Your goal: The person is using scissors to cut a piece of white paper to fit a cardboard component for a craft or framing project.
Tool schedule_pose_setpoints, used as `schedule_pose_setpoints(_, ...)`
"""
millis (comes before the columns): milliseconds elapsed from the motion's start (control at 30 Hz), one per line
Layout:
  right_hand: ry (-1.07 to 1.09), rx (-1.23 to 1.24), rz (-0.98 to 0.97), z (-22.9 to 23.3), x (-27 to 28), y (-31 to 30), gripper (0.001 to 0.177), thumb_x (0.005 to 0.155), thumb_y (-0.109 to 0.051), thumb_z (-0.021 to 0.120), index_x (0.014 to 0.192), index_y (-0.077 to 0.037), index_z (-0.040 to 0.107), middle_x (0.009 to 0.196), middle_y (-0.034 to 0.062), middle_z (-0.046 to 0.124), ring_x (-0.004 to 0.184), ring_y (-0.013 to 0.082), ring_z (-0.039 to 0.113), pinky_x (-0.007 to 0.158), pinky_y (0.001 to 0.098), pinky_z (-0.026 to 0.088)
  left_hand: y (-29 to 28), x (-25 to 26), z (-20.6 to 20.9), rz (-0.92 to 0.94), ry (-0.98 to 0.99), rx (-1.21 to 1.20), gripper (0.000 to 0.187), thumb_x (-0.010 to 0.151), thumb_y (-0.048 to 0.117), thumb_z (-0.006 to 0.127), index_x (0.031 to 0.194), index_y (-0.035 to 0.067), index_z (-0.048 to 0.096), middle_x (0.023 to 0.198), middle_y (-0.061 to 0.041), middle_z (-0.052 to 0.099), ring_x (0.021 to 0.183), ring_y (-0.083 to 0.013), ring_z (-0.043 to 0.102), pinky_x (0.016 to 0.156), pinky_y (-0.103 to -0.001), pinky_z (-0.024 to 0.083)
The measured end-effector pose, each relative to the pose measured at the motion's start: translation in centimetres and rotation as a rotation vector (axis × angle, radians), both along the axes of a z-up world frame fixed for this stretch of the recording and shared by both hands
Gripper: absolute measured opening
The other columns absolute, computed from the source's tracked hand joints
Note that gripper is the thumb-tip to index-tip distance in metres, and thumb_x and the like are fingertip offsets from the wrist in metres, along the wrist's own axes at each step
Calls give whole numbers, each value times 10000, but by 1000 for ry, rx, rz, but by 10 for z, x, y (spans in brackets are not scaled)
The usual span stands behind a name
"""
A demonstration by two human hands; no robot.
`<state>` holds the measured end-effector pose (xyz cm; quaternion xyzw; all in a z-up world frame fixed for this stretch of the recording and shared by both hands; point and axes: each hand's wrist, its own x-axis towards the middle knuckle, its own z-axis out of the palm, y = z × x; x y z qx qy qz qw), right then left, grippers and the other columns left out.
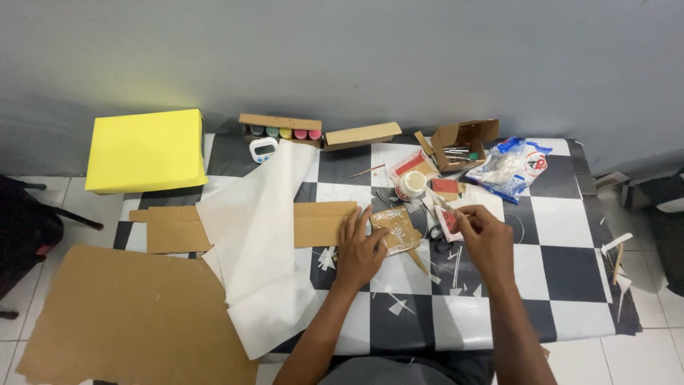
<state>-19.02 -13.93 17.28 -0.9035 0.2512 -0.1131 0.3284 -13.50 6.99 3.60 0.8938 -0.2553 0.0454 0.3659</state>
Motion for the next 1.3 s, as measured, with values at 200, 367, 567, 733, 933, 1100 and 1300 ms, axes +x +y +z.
schedule_pose_setpoints(200, 163, -351, 170, -23, 68, -39, 227, 936, -385, 676, 986, -179, 759, 701, -40, 760, 777, 281, 731, 824, 398, 574, 1, 2, -1, -10, -10, -42, 297, 874, 229, 565, 1122, 258, 727, 1538, -104, 485, 1478, -377, 368, 1182, -596, 248)
schedule_pose_setpoints(367, 376, -436, 235, -18, 112, -26, 283, 939, -390, 660, 1072, -172, 784, 885, 4, 798, 908, 362, 758, 875, 495, 590, 4, 3, -5, 6, -40, -91, 286, 870, 224, 574, 1115, 246, 720, 1506, -103, 518, 1435, -363, 431, 1160, -582, 292)
schedule_pose_setpoints(567, -80, -739, 186, -26, 99, -11, 270, 1011, -432, 740, 939, -176, 691, 735, 14, 714, 722, 284, 720, 701, 409, 568, 10, 6, -23, 75, 62, -307, 125, 988, 307, 568, 941, 203, 621, 1037, 23, 566, 1021, -232, 583, 906, -424, 456)
schedule_pose_setpoints(733, -153, -539, 300, -49, 60, 21, 159, 950, -393, 738, 934, -235, 746, 654, -17, 694, 678, 214, 702, 677, 358, 560, 10, 10, -36, 64, 126, -330, 334, 1058, 408, 517, 793, 205, 518, 739, 50, 445, 741, -205, 538, 736, -378, 440)
schedule_pose_setpoints(933, 151, -532, 734, -74, 48, 35, 551, 824, -480, 773, 1283, -210, 634, 1303, 29, 669, 1219, 250, 622, 895, 407, 485, 14, 12, -12, 26, 196, -359, 364, 1107, 327, 434, 789, 162, 496, 721, -16, 439, 711, -276, 532, 724, -396, 434)
schedule_pose_setpoints(1100, 278, -539, 692, -88, 42, 29, 694, 864, -540, 712, 1457, -244, 507, 1334, 18, 660, 1312, 205, 577, 1095, 497, 401, 20, 13, 14, 42, 340, -584, 255, 1078, 307, 440, 940, 156, 593, 848, -49, 578, 817, -298, 615, 793, -395, 461)
schedule_pose_setpoints(1300, 17, -514, 664, -91, 20, 17, 603, 838, -497, 746, 1377, -275, 589, 1283, -1, 652, 1232, 222, 608, 1018, 486, 441, 70, -8, 65, 235, 197, -509, 151, 1024, 201, 545, 1014, 141, 684, 941, -64, 665, 912, -291, 657, 815, -398, 506)
